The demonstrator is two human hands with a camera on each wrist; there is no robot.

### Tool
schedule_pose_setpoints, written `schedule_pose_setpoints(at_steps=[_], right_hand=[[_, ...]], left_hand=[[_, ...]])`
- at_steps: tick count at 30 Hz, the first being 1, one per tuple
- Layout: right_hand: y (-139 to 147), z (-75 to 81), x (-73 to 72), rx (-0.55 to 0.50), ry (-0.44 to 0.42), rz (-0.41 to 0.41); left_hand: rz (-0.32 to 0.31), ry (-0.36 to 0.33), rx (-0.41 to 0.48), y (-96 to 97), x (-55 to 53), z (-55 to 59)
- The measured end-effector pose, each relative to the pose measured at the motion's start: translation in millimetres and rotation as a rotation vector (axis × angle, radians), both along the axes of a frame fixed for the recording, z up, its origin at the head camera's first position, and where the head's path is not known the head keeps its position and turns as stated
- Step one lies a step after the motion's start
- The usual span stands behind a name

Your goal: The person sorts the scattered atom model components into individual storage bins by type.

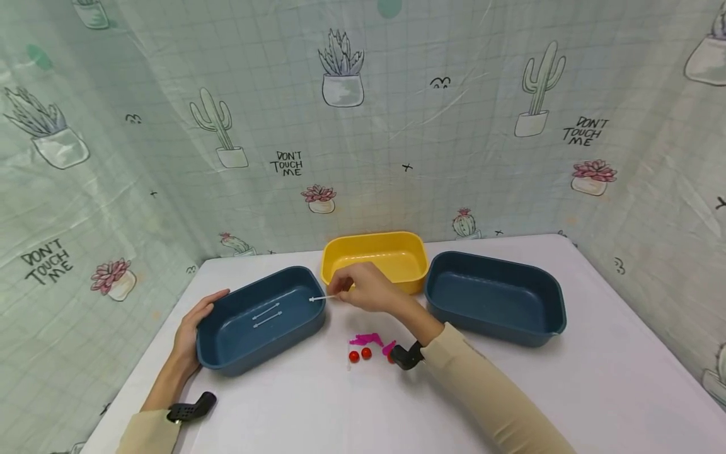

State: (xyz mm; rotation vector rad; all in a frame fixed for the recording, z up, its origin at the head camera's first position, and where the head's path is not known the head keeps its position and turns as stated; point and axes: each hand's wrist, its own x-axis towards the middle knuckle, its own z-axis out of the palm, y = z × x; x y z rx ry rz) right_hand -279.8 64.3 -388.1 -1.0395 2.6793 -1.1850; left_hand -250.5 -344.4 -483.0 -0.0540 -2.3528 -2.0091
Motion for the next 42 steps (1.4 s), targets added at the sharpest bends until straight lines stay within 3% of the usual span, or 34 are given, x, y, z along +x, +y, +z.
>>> schedule_pose_setpoints(at_steps=[7, 27, 36, 42], right_hand=[[-11.9, 4.3, -7.3, 0.001, 0.042, 0.053], [-57.0, 11.9, -17.1, 0.045, -0.014, 0.120], [-76.8, 6.9, -25.3, 0.038, -0.066, 0.137], [-90.6, -2.7, -34.2, 0.090, -0.062, 0.139]], left_hand=[[-0.012, 0.005, 0.020, -0.9, -0.5, -1.0], [0.008, -0.013, -0.019, -0.1, 1.9, 0.9], [0.012, -0.013, -0.032, 0.0, 2.3, 1.2], [0.012, -0.011, -0.012, 1.1, -0.8, -0.4]])
